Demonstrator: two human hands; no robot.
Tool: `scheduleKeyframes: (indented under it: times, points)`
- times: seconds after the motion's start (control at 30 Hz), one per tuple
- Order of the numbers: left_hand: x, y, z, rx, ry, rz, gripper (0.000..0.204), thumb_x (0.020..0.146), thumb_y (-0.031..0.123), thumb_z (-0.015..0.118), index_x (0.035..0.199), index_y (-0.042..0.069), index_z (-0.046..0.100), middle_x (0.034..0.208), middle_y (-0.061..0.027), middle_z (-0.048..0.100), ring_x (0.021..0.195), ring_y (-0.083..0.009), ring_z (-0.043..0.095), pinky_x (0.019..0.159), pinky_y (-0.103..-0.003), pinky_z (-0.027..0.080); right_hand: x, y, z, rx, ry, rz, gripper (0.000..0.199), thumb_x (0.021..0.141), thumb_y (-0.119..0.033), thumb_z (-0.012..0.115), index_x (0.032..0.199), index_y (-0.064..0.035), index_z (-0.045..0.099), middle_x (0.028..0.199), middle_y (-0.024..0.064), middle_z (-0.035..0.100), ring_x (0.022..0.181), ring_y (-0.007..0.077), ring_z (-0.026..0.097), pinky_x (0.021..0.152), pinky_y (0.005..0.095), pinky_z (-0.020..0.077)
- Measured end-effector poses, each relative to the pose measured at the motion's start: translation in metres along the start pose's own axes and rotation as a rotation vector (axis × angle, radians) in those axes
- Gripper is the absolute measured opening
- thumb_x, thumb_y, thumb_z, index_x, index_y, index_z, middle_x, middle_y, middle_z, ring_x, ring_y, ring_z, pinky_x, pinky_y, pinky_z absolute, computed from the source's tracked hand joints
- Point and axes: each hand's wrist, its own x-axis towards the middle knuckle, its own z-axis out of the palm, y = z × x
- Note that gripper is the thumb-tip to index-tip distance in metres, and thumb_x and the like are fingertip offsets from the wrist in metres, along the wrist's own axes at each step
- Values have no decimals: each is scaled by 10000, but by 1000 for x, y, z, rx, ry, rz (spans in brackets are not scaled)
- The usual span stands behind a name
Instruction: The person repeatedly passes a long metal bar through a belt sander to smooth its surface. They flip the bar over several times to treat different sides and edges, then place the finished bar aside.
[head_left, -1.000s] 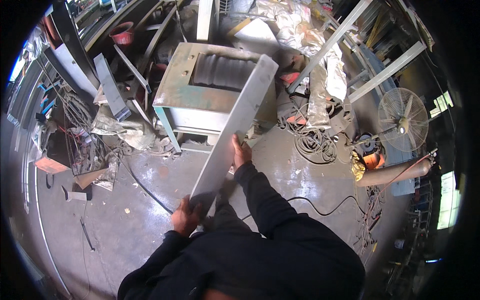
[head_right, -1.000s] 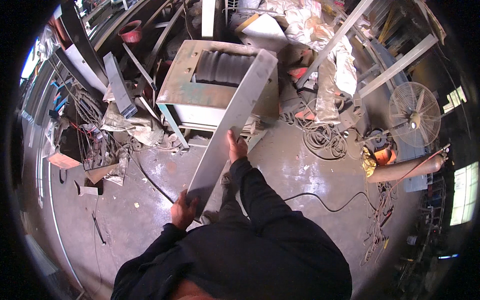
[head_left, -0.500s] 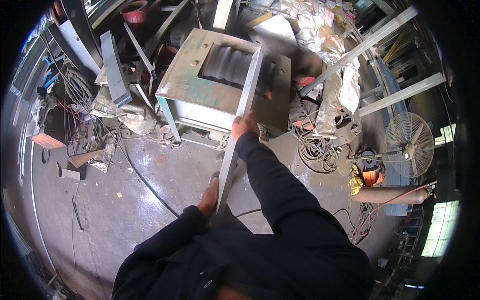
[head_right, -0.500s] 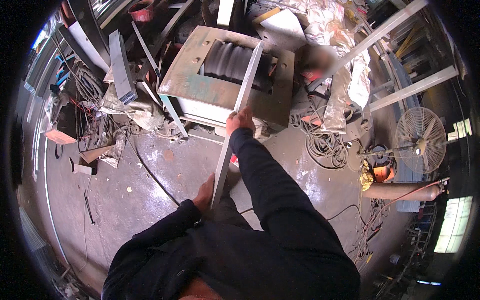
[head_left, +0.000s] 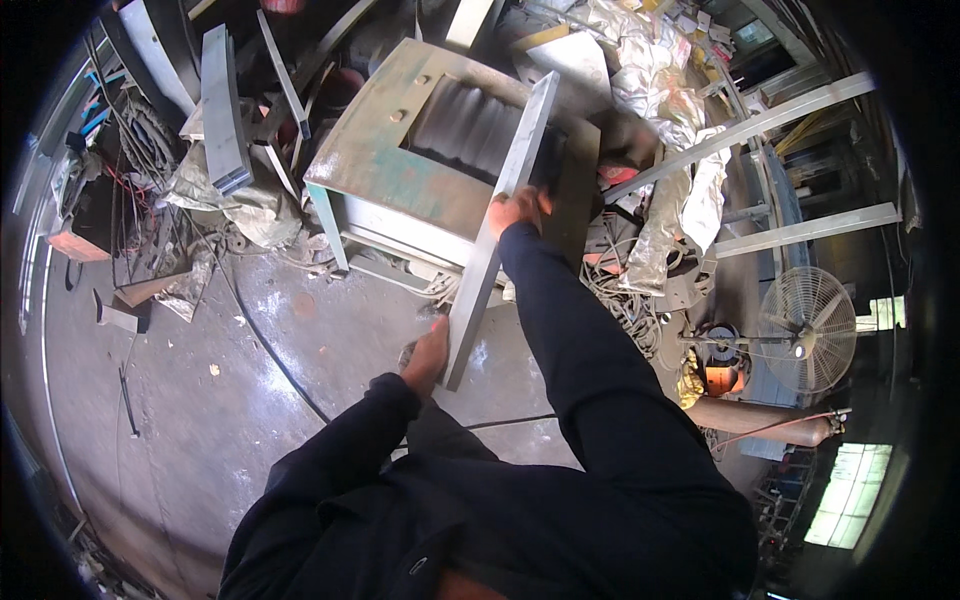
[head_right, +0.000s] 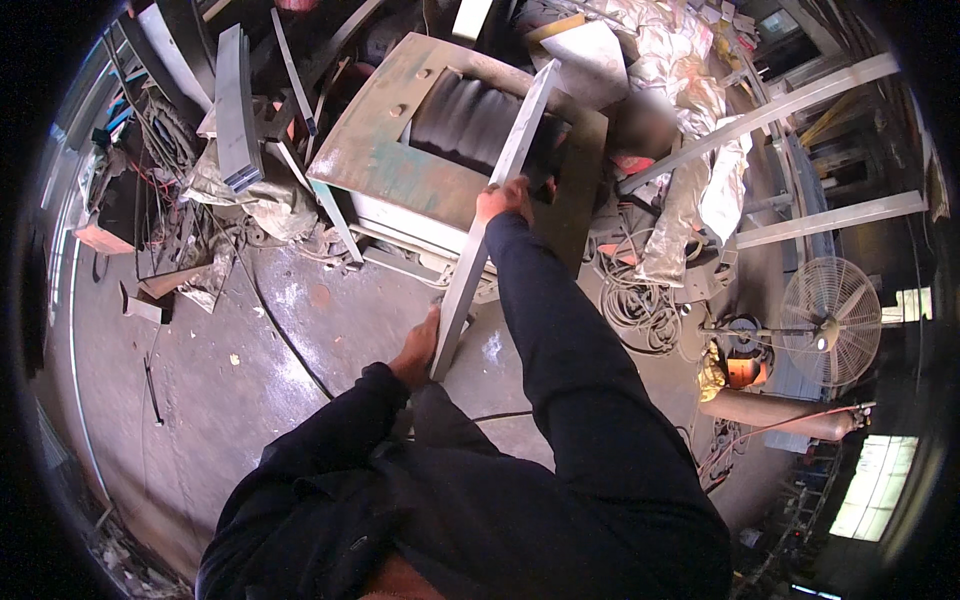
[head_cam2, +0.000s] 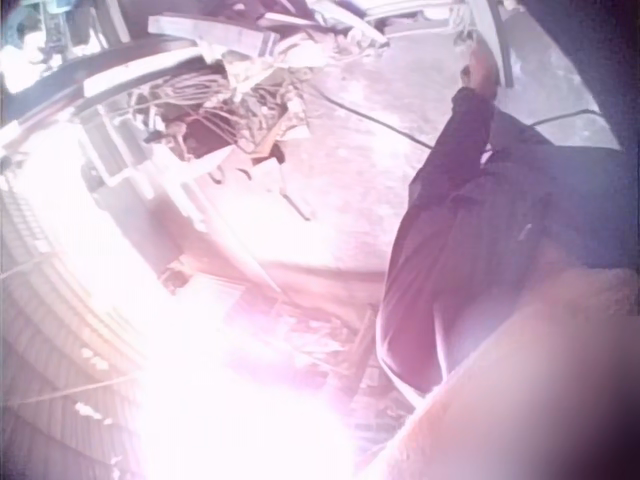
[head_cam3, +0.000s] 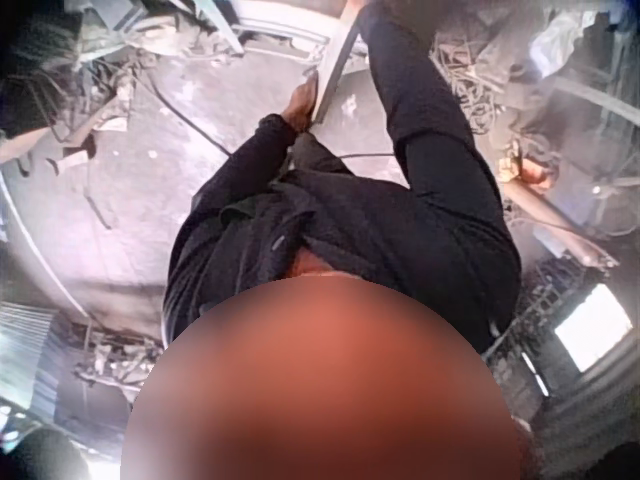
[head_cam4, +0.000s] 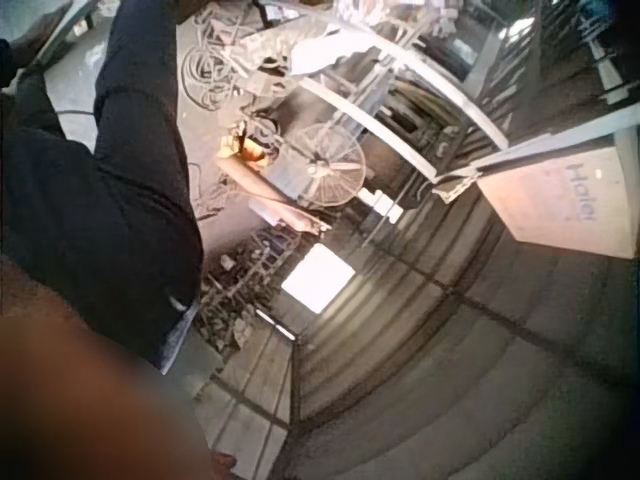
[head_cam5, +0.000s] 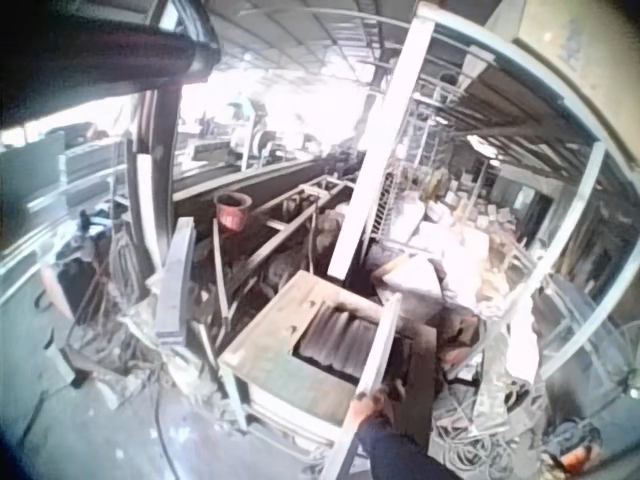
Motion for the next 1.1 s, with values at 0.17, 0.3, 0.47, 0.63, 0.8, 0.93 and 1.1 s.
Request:
scheduleKeyframes:
  times: [0.17, 0.3, 0.47, 0.63, 0.8, 0.93, 1.1]
  points:
    - [-34, -19, -4, -72, 3, 1, 737, 1003, 566, 347, 1171, -110, 591, 1031, -139, 651, 917, -182, 588, 817, -315, 466, -44, 7, -7, 5, -33, 13, 369, 855, -233, 544, 1081, 41, 444, 1115, 309, 616, 1073, 391, 621, 920, 437, 496]
    - [-57, -43, -18, -163, -20, 38, 719, 1005, 553, 371, 1139, -112, 608, 1006, -127, 653, 905, -162, 583, 810, -299, 466, -75, 2, -13, 13, -83, 61, 368, 869, -217, 522, 1101, 51, 423, 1115, 324, 604, 1070, 408, 613, 937, 447, 484]
    - [-62, -75, -37, -121, -24, 7, 719, 1004, 553, 380, 1096, -115, 629, 995, -124, 651, 911, -156, 572, 822, -292, 459, -112, 0, -14, -19, -120, 85, 415, 883, -217, 502, 1138, 88, 386, 1134, 335, 589, 1079, 408, 604, 940, 439, 481]
    - [-67, -102, -46, -15, 25, 106, 747, 978, 618, 364, 962, -63, 669, 834, -127, 646, 756, -178, 602, 655, -347, 490, -134, 11, -11, 48, -147, 61, 438, 893, -237, 518, 1134, 99, 374, 1146, 332, 590, 1095, 396, 601, 938, 427, 483]
    - [-80, -123, -84, 57, -60, 38, 677, 1002, 546, 396, 1044, -86, 635, 946, -120, 649, 902, -150, 565, 804, -286, 457, -165, 32, 20, 21, -1, 59, 425, 902, -205, 536, 1154, 111, 404, 1148, 312, 599, 1091, 389, 607, 923, 408, 495]
    - [-137, -122, -147, 405, 142, 145, 646, 946, 580, 500, 930, -49, 647, 763, -181, 659, 693, -277, 628, 667, -401, 497, -221, 42, 26, 589, -235, 138, 479, 852, -218, 662, 1161, 109, 500, 1113, 211, 650, 988, 358, 647, 892, 401, 513]
    - [-216, -97, -223, 894, 502, 666, 394, 801, 374, 756, 817, 28, 568, 738, -192, 621, 671, -390, 624, 558, -440, 486, -279, 10, -18, 1271, -890, 587, 452, 832, -347, 751, 1150, -75, 578, 1046, 74, 637, 953, 244, 630, 865, 415, 512]
